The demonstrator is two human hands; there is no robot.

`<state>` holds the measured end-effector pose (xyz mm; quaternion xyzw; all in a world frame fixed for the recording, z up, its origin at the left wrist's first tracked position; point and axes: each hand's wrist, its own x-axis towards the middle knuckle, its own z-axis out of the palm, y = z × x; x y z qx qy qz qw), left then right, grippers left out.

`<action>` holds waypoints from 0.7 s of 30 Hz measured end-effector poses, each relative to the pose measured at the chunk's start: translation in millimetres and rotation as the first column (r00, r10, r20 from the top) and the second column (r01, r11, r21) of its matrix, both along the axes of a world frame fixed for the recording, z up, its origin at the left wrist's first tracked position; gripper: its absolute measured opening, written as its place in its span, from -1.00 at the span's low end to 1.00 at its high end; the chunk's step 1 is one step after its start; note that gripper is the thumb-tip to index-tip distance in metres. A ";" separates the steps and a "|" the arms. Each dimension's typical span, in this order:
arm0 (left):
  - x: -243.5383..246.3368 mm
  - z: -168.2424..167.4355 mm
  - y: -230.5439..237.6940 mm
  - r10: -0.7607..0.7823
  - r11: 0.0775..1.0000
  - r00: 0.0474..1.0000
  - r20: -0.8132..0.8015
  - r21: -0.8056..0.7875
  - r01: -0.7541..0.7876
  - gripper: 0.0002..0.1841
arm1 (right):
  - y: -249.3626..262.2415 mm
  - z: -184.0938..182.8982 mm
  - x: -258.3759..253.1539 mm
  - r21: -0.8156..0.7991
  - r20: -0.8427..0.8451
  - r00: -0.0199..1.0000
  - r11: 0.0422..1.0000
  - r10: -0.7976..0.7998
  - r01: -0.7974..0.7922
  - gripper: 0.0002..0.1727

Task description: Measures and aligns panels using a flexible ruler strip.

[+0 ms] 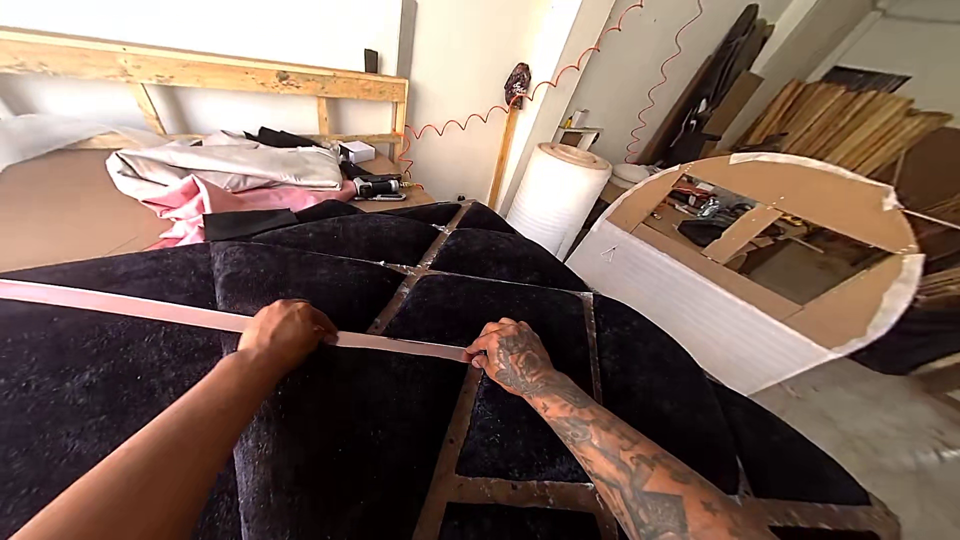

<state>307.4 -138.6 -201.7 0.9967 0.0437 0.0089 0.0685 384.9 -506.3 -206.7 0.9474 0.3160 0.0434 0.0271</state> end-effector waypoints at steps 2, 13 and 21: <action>4.7 0.7 -35.9 -0.136 0.990 0.990 -0.022 -0.030 0.136 -0.81 | 3.3 0.0 -1.0 -0.002 -0.012 1.000 1.000 -0.003 0.003 -0.87; 17.6 13.1 -119.3 -0.170 0.985 0.917 -0.362 -0.079 0.152 -0.29 | 44.7 11.5 -56.7 -0.190 -0.099 0.974 0.965 -0.202 0.181 -0.70; 15.8 15.2 -115.9 -0.136 0.989 0.923 -0.361 -0.099 0.108 -0.26 | 71.0 -19.1 -115.8 -0.249 -0.049 0.949 0.923 -0.313 0.292 -0.28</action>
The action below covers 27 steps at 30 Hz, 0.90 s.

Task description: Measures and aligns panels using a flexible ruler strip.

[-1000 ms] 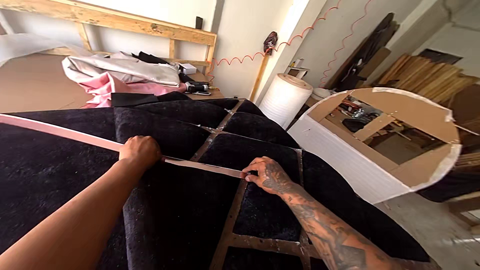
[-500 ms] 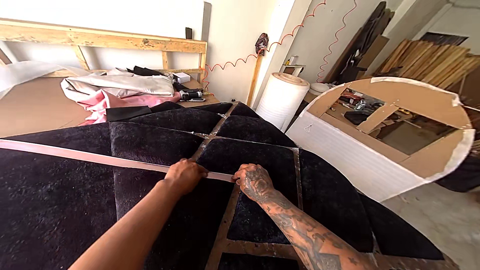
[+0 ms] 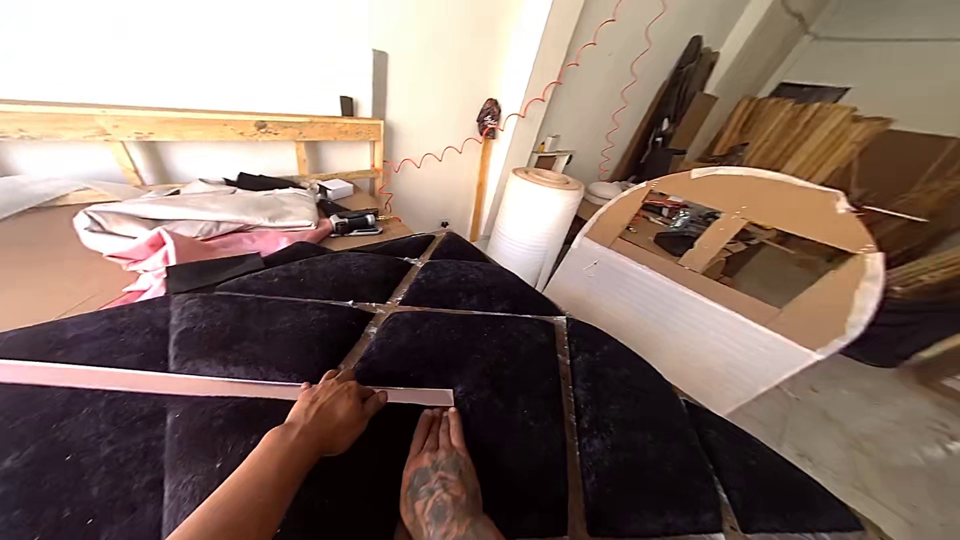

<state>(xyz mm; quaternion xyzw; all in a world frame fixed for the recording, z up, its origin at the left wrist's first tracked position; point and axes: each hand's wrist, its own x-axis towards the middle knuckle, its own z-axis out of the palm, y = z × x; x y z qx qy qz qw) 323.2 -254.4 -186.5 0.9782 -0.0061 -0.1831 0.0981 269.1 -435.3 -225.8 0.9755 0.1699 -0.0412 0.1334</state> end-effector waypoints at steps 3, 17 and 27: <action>1.5 -1.6 0.0 0.006 1.000 1.000 -0.002 0.009 -0.006 -0.25 | -1.7 0.5 -4.0 0.033 -0.009 1.000 0.999 0.004 -0.004 -0.30; -3.8 -10.0 -0.6 -0.075 0.997 0.993 0.088 0.000 0.075 -0.24 | -15.7 5.7 42.9 0.249 -0.029 0.994 0.964 0.103 -0.092 -0.36; -52.7 -8.6 146.2 0.266 0.962 0.950 0.163 0.020 -0.272 -0.28 | -22.2 -9.5 49.0 0.267 0.128 0.977 0.943 0.170 -0.199 -0.41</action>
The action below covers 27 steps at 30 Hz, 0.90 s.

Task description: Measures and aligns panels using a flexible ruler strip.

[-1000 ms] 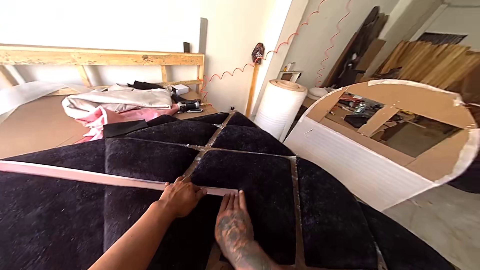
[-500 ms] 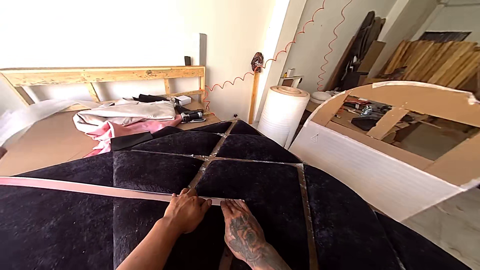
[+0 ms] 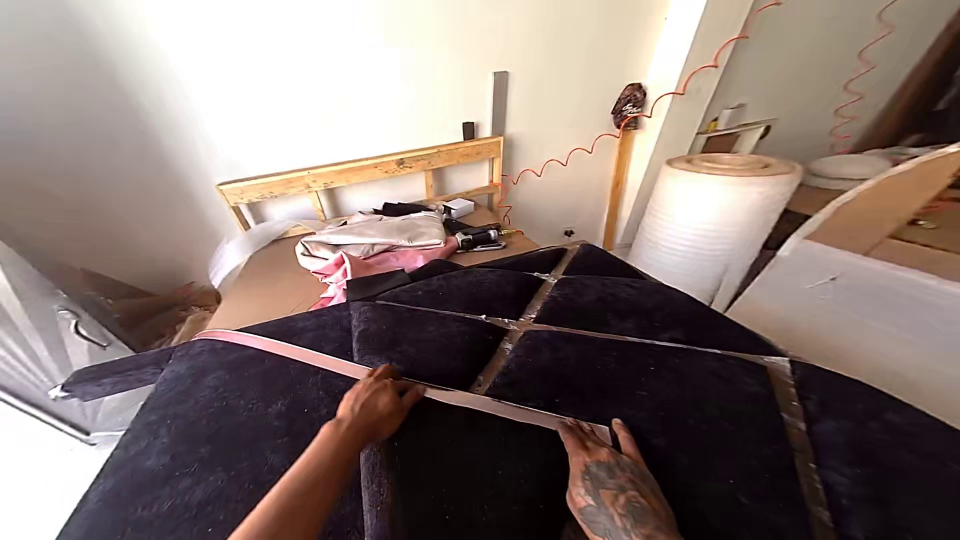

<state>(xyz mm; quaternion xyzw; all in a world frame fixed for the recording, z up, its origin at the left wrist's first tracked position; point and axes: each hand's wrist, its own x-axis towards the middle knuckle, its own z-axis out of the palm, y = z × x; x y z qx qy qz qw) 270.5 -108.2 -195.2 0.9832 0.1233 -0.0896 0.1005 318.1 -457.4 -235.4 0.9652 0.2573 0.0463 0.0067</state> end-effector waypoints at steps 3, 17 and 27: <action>-10.8 0.7 57.6 0.007 0.997 0.999 -0.031 0.074 -0.005 -0.41 | -0.2 0.8 -1.6 -0.001 0.020 1.000 1.000 0.020 -0.020 -0.42; -22.2 -7.8 131.0 -0.230 0.970 0.964 0.132 0.104 0.218 -0.36 | -11.6 0.4 3.7 0.123 0.016 0.996 0.988 0.087 -0.089 -0.45; 16.0 28.9 78.9 -0.233 0.896 0.909 -0.345 0.286 0.339 -0.17 | -4.1 -2.8 -2.7 0.044 0.118 0.988 0.994 0.097 -0.103 -0.46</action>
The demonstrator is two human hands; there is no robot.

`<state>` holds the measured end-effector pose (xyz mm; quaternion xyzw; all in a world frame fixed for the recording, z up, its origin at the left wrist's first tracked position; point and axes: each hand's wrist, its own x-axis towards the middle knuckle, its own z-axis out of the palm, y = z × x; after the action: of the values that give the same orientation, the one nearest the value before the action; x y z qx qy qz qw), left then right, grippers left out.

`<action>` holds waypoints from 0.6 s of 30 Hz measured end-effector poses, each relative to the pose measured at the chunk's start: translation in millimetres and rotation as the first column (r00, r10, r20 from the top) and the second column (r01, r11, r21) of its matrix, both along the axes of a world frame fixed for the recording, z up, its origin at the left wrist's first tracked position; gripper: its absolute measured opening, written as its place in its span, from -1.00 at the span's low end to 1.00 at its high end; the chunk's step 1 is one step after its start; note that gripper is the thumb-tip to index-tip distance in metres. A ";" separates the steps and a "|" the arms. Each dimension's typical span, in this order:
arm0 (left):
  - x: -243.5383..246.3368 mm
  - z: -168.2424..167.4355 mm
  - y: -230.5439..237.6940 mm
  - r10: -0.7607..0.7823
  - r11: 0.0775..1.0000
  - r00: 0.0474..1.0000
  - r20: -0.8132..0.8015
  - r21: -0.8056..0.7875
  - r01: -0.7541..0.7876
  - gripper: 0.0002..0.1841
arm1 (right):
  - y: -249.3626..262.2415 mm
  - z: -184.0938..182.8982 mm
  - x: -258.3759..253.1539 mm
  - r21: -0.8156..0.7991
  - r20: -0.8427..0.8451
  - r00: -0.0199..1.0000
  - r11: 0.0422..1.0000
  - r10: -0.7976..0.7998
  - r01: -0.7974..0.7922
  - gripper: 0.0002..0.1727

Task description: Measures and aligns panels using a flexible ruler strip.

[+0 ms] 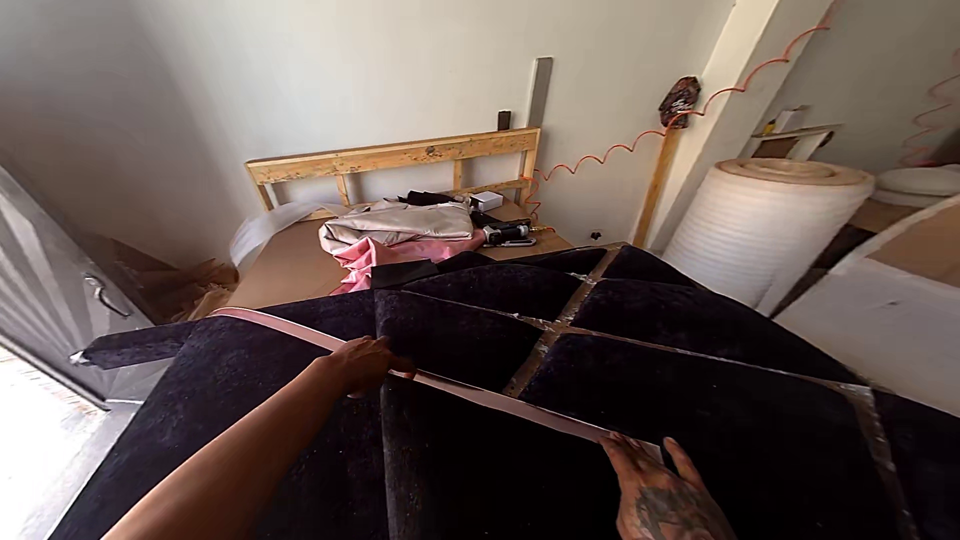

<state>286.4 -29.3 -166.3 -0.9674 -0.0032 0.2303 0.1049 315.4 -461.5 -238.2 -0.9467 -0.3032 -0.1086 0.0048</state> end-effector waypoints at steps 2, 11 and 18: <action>2.4 6.5 -24.6 -0.005 1.000 0.999 -0.048 0.004 0.005 -0.19 | 2.2 -0.9 -1.0 -0.020 0.007 1.000 1.000 -0.020 0.020 -0.44; 22.4 12.9 -122.0 -0.077 0.996 0.993 -0.094 -0.040 0.073 -0.16 | 5.9 -1.9 0.3 0.009 0.035 0.999 0.999 -0.040 0.040 -0.38; 30.7 8.3 -170.4 -0.077 0.994 0.995 -0.069 -0.088 0.071 -0.23 | 11.9 -1.4 -0.3 -0.033 0.009 0.997 0.996 -0.077 0.077 -0.41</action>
<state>317.1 -199.6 -157.9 -0.9616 0.0463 0.2610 0.0718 315.1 -449.6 -239.6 -0.9571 -0.2685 -0.1074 -0.0166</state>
